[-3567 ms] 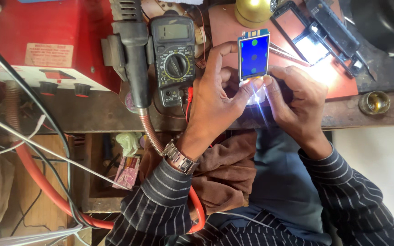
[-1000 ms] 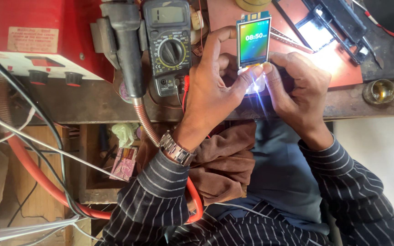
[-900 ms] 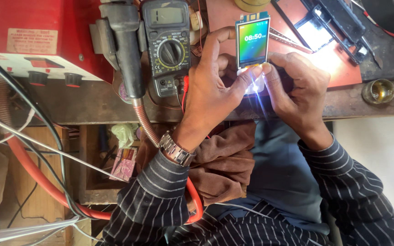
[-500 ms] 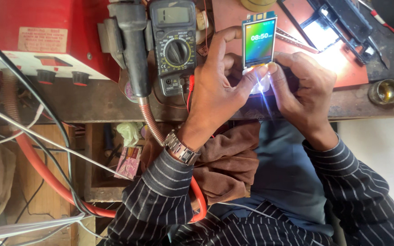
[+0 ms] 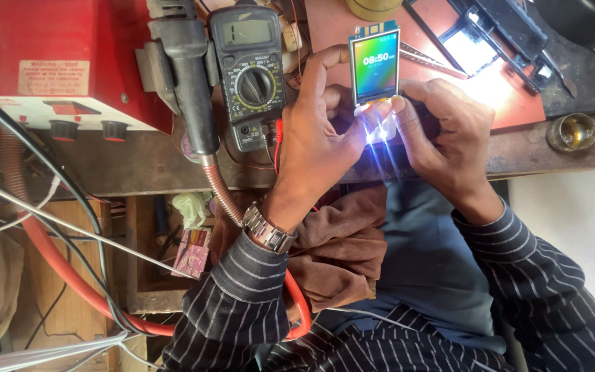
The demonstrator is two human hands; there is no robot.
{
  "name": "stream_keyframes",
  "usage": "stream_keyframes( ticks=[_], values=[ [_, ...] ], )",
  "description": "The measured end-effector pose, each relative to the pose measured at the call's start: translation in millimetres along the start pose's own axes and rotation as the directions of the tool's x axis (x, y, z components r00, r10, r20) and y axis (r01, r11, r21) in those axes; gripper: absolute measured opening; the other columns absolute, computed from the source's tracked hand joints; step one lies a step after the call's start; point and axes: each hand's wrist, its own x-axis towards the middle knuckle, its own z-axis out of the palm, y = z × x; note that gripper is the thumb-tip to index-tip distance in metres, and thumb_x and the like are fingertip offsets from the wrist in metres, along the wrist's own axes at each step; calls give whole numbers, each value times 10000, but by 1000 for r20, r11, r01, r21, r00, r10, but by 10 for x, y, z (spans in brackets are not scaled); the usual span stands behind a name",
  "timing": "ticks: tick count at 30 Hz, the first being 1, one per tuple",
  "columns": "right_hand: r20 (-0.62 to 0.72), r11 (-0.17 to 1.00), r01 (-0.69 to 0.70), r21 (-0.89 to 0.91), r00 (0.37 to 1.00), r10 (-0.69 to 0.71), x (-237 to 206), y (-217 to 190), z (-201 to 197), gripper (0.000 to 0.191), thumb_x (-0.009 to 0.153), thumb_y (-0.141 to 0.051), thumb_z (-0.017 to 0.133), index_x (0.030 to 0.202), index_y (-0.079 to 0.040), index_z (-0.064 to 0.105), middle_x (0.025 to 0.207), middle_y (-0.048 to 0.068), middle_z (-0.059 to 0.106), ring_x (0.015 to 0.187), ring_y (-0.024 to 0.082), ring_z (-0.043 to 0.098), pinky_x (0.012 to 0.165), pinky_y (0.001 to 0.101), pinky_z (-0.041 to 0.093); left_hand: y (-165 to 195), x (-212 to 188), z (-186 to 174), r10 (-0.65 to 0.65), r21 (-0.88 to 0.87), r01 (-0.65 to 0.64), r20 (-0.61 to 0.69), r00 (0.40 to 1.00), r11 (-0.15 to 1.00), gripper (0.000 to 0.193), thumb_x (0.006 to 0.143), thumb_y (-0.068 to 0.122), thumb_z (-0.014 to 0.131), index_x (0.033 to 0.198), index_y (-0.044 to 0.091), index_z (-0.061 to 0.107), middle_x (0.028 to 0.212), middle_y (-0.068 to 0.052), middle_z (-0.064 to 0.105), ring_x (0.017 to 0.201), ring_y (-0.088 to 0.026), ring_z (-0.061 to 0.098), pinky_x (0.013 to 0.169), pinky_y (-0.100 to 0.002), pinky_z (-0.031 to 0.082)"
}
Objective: The person holds a small blue circuit board, connects it to a white mobile phone, and powers it on to verify the display. They then use a soldering iron to work on the board's contacts.
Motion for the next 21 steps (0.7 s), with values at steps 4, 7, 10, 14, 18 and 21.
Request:
stream_keyframes(
  ticks=[4, 7, 10, 14, 18, 21],
  values=[
    [4, 1000, -1, 0, 1000, 1, -7, 2, 1, 97, 1092, -38, 727, 1071, 51, 694, 836, 118, 646, 695, 191, 606, 652, 293, 454, 5, -8, -11, 22, 19, -22, 0, 1000, 1000, 564, 981, 153, 793, 1411, 40, 446, 894, -64, 799, 803, -97, 789, 733, -218, 610],
    [3, 1000, 0, -5, 1000, 0, -7, 3, -3, 99, 1090, -40, 728, 1073, 52, 695, 838, 118, 647, 696, 191, 606, 652, 292, 453, 9, -5, -8, 10, 21, -11, 0, 1000, 1000, 561, 977, 153, 791, 1408, 40, 450, 885, -62, 795, 791, -95, 784, 718, -217, 605],
    [1, 1000, 1, -6, 1000, -1, -7, 4, 3, 104, 1087, -43, 731, 1075, 53, 694, 838, 121, 646, 691, 192, 599, 646, 293, 447, 11, -5, -9, 1, 14, -1, -1, 1000, 1000, 563, 971, 146, 797, 1404, 39, 453, 888, -66, 790, 801, -97, 783, 721, -219, 604],
    [8, 1000, -6, -2, 1000, 6, -10, 5, 0, 108, 1085, -49, 732, 1076, 51, 693, 836, 119, 642, 692, 191, 595, 650, 295, 448, -3, -15, -22, 9, 48, -9, 5, 1000, 999, 567, 968, 138, 799, 1408, 43, 453, 897, -64, 792, 808, -96, 780, 734, -219, 605],
    [4, 1000, -4, 2, 1000, 4, -13, 3, 7, 107, 1089, -51, 735, 1093, 46, 691, 838, 121, 639, 698, 195, 600, 652, 296, 450, -20, -14, -12, 28, -3, -28, 7, 1000, 1000, 567, 989, 125, 794, 1428, 49, 443, 943, -66, 795, 866, -101, 783, 784, -222, 617],
    [4, 1000, -7, 4, 1000, 7, -14, 1, 11, 104, 1087, -50, 735, 1103, 43, 693, 829, 120, 635, 687, 196, 596, 642, 298, 444, -17, -16, -20, 14, 9, -14, 6, 1000, 1000, 570, 978, 124, 799, 1420, 49, 448, 921, -62, 790, 837, -97, 778, 754, -219, 608]
  ],
)
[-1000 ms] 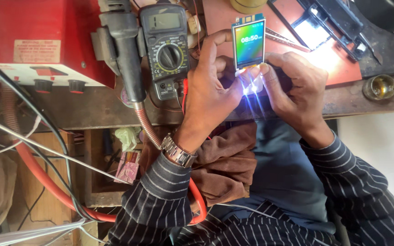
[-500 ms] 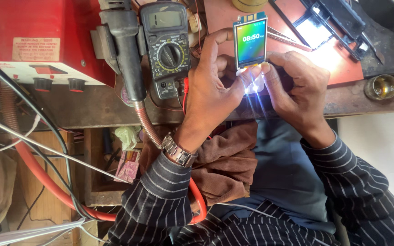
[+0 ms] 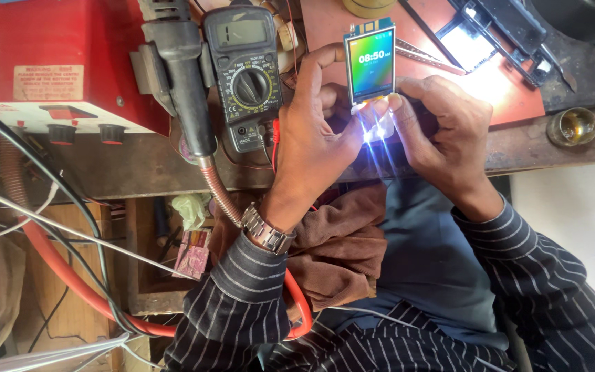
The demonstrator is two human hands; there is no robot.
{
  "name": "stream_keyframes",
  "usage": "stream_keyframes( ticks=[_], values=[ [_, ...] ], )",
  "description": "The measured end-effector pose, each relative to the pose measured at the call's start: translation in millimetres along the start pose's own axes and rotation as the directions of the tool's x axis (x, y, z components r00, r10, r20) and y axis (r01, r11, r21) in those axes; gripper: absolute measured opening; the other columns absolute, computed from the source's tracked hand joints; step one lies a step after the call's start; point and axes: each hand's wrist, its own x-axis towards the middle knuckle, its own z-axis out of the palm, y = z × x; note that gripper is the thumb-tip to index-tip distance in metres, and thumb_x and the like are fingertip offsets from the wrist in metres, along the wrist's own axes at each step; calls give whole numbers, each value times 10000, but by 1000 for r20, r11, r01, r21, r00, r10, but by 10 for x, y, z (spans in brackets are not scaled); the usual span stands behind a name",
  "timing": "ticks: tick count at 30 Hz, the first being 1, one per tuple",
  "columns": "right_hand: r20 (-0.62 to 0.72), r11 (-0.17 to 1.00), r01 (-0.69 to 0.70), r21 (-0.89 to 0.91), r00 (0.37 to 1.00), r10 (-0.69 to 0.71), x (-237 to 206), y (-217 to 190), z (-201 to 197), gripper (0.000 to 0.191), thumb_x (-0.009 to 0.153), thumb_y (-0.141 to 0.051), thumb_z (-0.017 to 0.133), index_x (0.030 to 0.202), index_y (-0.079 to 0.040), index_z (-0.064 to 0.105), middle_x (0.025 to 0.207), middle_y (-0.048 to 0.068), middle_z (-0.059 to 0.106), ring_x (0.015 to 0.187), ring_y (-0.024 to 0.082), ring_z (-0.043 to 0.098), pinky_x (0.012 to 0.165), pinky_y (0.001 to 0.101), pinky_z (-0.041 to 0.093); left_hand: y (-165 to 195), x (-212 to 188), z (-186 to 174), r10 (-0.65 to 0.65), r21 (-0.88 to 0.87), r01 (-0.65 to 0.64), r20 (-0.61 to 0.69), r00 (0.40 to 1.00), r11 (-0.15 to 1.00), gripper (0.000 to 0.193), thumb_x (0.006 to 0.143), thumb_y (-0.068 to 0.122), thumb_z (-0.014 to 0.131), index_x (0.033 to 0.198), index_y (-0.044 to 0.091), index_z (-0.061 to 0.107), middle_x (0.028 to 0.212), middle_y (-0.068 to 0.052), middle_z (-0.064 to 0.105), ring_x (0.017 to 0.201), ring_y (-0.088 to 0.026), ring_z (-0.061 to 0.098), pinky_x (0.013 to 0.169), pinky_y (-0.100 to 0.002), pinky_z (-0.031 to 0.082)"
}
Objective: The person holds a small blue circuit board, connects it to a white mobile phone, and powers it on to verify the display. They then use a soldering iron to work on the board's contacts.
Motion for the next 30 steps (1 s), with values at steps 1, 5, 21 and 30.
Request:
stream_keyframes(
  ticks=[1, 5, 21, 30],
  values=[
    [-2, 1000, 5, 3, 1000, -5, 2, 6, -5, 105, 1090, -50, 733, 1088, 46, 691, 835, 119, 639, 691, 195, 599, 644, 297, 446, 2, 5, 4, -2, 17, 2, -1, 1000, 1000, 572, 973, 124, 800, 1418, 48, 449, 906, -60, 788, 820, -95, 776, 738, -218, 602],
    [0, 1000, 14, -4, 1000, -14, -2, 10, -5, 114, 1094, -50, 734, 1067, 50, 688, 830, 118, 631, 697, 198, 596, 649, 300, 444, 12, 10, 2, -27, 28, 27, 0, 1000, 999, 579, 963, 128, 798, 1413, 47, 444, 878, -52, 786, 774, -88, 768, 706, -214, 598],
    [2, 1000, -1, -5, 1000, 1, 2, -5, -13, 108, 1095, -46, 734, 1071, 51, 693, 815, 110, 622, 682, 185, 583, 642, 292, 438, 24, 7, 14, -8, 32, 8, -9, 1000, 999, 572, 964, 141, 809, 1404, 43, 456, 875, -58, 785, 792, -94, 773, 723, -217, 599],
    [4, 1000, -6, 4, 1000, 6, 6, -12, -18, 97, 1090, -41, 734, 1090, 48, 695, 817, 111, 626, 682, 180, 587, 639, 287, 439, 24, 6, 13, -3, 31, 3, -9, 1000, 1000, 566, 969, 132, 804, 1407, 44, 457, 890, -58, 789, 814, -95, 781, 743, -217, 612]
  ],
)
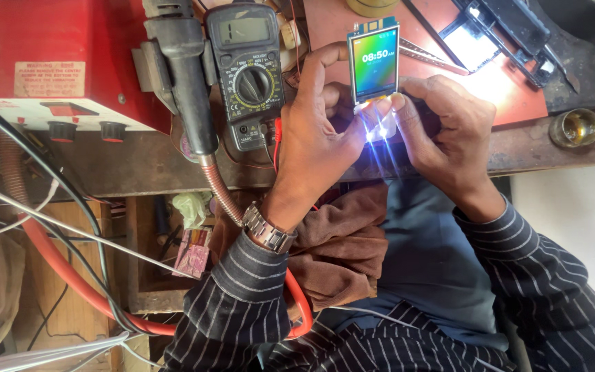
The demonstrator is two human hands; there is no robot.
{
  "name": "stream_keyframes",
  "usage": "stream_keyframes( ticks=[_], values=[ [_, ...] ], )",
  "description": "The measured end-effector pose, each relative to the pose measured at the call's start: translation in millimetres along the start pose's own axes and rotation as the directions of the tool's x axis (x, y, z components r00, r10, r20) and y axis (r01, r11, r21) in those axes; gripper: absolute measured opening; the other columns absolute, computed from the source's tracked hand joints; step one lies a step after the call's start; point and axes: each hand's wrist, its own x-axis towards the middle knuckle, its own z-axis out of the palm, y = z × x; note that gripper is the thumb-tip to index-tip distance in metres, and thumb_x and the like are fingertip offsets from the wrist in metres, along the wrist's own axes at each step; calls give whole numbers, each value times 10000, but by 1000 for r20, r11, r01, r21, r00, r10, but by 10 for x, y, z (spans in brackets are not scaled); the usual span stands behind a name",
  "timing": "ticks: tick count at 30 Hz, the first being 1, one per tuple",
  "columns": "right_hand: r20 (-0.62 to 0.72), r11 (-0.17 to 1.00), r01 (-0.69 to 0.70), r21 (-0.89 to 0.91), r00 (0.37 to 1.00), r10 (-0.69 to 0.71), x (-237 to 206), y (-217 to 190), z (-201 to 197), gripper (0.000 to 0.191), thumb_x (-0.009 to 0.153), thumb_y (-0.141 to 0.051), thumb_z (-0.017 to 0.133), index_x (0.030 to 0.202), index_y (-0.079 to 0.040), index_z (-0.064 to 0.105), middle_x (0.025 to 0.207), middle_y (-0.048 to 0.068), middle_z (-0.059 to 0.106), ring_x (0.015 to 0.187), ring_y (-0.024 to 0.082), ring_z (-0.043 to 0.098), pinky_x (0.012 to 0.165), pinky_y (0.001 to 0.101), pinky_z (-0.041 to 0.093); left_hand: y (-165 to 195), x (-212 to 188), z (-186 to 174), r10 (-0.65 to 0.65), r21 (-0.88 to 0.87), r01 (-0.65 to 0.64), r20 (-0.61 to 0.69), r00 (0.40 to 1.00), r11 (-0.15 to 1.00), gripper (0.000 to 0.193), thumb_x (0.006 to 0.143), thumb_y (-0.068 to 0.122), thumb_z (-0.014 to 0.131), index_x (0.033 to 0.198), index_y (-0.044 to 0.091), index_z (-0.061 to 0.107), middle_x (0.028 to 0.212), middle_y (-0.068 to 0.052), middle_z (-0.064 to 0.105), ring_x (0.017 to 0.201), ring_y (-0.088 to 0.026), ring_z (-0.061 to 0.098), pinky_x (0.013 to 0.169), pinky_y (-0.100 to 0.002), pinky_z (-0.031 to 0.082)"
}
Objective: The person holds a small blue circuit board, connects it to a white mobile phone, and powers it on to verify the display. They then use a soldering iron to work on the board's contacts.
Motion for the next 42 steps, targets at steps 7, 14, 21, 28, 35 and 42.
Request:
stream_keyframes(
  ticks=[7, 14, 21, 28, 35, 42],
  values=[
    [-2, 1000, 9, 2, 1000, -9, 0, 4, 10, 101, 1097, -38, 731, 1073, 50, 688, 825, 111, 628, 692, 182, 594, 648, 290, 445, -12, -1, -10, 7, -22, -7, 10, 1000, 1000, 558, 976, 116, 790, 1409, 42, 447, 911, -63, 794, 822, -97, 783, 751, -218, 617],
    [-13, 1000, 27, 2, 1000, -27, 2, 19, 20, 99, 1090, -35, 732, 1085, 57, 694, 829, 108, 644, 683, 172, 599, 627, 284, 438, -13, -1, -15, 9, -36, -9, 23, 1000, 999, 559, 992, 112, 779, 1426, 46, 433, 924, -68, 795, 833, -101, 790, 742, -219, 623],
    [-13, 1000, 21, -1, 1000, -21, -7, 25, 18, 101, 1098, -33, 734, 1089, 62, 698, 825, 111, 637, 678, 171, 589, 626, 280, 434, -17, -1, -12, 8, -26, -7, 23, 1000, 1000, 556, 987, 97, 782, 1418, 40, 435, 909, -74, 793, 812, -106, 785, 733, -225, 615],
    [-14, 1000, 24, 4, 1000, -24, -5, 34, 21, 105, 1095, -34, 737, 1097, 63, 698, 817, 115, 633, 670, 177, 585, 620, 285, 429, -22, -13, -4, 13, -48, -12, 19, 1000, 999, 556, 995, 84, 777, 1429, 40, 432, 930, -76, 790, 846, -106, 783, 759, -227, 619],
    [-21, 999, 43, -6, 999, -44, -4, 37, 26, 116, 1104, -38, 736, 1087, 67, 691, 832, 119, 635, 693, 179, 597, 636, 286, 439, -41, 5, -7, 11, -41, -10, 20, 1000, 999, 552, 996, 89, 771, 1428, 48, 430, 913, -71, 789, 822, -101, 781, 735, -226, 612],
    [-12, 1000, 16, 2, 1000, -16, -7, 23, 26, 110, 1098, -37, 735, 1085, 65, 697, 812, 114, 632, 672, 176, 590, 619, 284, 433, -31, -7, -15, 8, -7, -8, 11, 1000, 1000, 558, 981, 102, 789, 1413, 50, 440, 892, -66, 792, 790, -98, 780, 715, -224, 606]
  ],
)
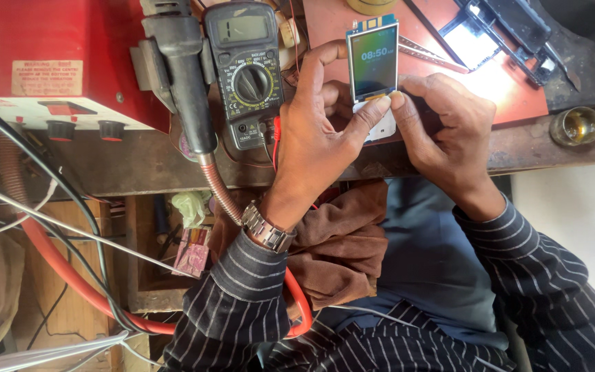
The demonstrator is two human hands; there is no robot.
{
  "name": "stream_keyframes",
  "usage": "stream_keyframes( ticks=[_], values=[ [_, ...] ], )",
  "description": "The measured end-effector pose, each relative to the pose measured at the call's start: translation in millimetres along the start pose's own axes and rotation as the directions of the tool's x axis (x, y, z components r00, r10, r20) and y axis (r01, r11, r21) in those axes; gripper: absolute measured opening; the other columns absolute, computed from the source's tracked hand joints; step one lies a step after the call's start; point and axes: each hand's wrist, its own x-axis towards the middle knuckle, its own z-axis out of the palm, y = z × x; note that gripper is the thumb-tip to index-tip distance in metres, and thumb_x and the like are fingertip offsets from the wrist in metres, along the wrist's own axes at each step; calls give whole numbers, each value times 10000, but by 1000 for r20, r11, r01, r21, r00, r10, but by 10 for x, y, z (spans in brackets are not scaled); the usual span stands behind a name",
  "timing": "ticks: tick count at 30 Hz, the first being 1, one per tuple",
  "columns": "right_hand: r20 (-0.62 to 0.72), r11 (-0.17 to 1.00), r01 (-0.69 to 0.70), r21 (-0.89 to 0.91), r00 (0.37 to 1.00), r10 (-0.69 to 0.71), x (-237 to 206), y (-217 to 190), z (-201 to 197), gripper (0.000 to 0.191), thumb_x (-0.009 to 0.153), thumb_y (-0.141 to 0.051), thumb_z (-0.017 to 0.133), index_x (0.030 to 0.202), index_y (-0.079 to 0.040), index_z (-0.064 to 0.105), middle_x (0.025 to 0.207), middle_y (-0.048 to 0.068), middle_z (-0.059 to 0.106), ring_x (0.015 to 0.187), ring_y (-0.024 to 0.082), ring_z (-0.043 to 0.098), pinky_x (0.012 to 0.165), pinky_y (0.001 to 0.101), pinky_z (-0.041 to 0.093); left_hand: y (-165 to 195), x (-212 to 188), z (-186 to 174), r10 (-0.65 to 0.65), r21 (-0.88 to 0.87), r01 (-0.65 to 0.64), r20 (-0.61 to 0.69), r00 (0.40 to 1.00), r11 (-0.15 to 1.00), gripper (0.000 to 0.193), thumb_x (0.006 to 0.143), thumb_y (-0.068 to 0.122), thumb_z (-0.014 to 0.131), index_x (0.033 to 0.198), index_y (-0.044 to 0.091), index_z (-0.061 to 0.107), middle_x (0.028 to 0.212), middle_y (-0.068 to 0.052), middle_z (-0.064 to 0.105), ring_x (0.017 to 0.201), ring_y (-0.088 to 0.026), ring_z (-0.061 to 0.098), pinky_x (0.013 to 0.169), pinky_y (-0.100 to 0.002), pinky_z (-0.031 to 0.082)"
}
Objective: The person holds a small blue circuit board, connects it to a white mobile phone, and powers it on to verify the display. They then use a soldering iron to work on the board's contacts.
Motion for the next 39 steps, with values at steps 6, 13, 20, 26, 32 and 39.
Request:
stream_keyframes(
  ticks=[6, 13, 20, 26, 32, 39],
  values=[
    [-1, 1000, 16, 7, 1000, -16, 6, 1, -7, 108, 1104, -38, 731, 1099, 64, 693, 839, 119, 643, 694, 182, 601, 639, 286, 444, -7, 1, 17, 5, -50, -4, 3, 1000, 999, 559, 993, 92, 782, 1430, 54, 435, 938, -77, 794, 848, -108, 787, 763, -233, 622],
    [-2, 1000, 8, 4, 1000, -8, 11, 1, 0, 106, 1094, -34, 733, 1129, 59, 697, 828, 121, 641, 686, 188, 598, 634, 290, 442, -31, 11, 5, -2, -31, 3, 5, 1000, 1000, 564, 982, 85, 786, 1424, 51, 437, 909, -78, 791, 816, -106, 779, 733, -231, 610],
    [-6, 1000, 3, -2, 1000, -3, 5, 3, 8, 109, 1090, -34, 737, 1138, 55, 698, 817, 124, 631, 679, 196, 592, 630, 293, 437, -31, 8, -7, -7, -33, 7, 10, 1000, 999, 574, 979, 88, 788, 1427, 42, 433, 908, -77, 789, 816, -104, 776, 731, -228, 604],
    [-8, 1000, 19, 0, 1000, -19, 8, 16, 6, 114, 1094, -38, 734, 1089, 67, 690, 838, 126, 639, 696, 194, 603, 641, 293, 447, -32, 21, 7, -1, -65, 2, 17, 1000, 998, 563, 983, 86, 785, 1422, 40, 436, 918, -84, 790, 828, -113, 778, 737, -229, 607],
    [-6, 1000, 10, 0, 1000, -10, -1, 12, 8, 117, 1090, -41, 740, 1138, 57, 698, 823, 123, 636, 684, 193, 598, 628, 294, 441, -35, 15, -4, 0, -67, 1, 21, 1000, 998, 554, 994, 79, 771, 1431, 40, 432, 937, -85, 793, 849, -112, 786, 752, -224, 617],
    [-9, 1000, 21, 0, 1000, -21, 3, 19, 7, 114, 1093, -42, 738, 1095, 65, 695, 840, 127, 646, 696, 191, 604, 636, 293, 446, -41, 12, 3, 17, -51, -16, 19, 1000, 999, 560, 997, 87, 779, 1432, 43, 430, 934, -84, 791, 847, -112, 786, 755, -227, 616]
  ],
)
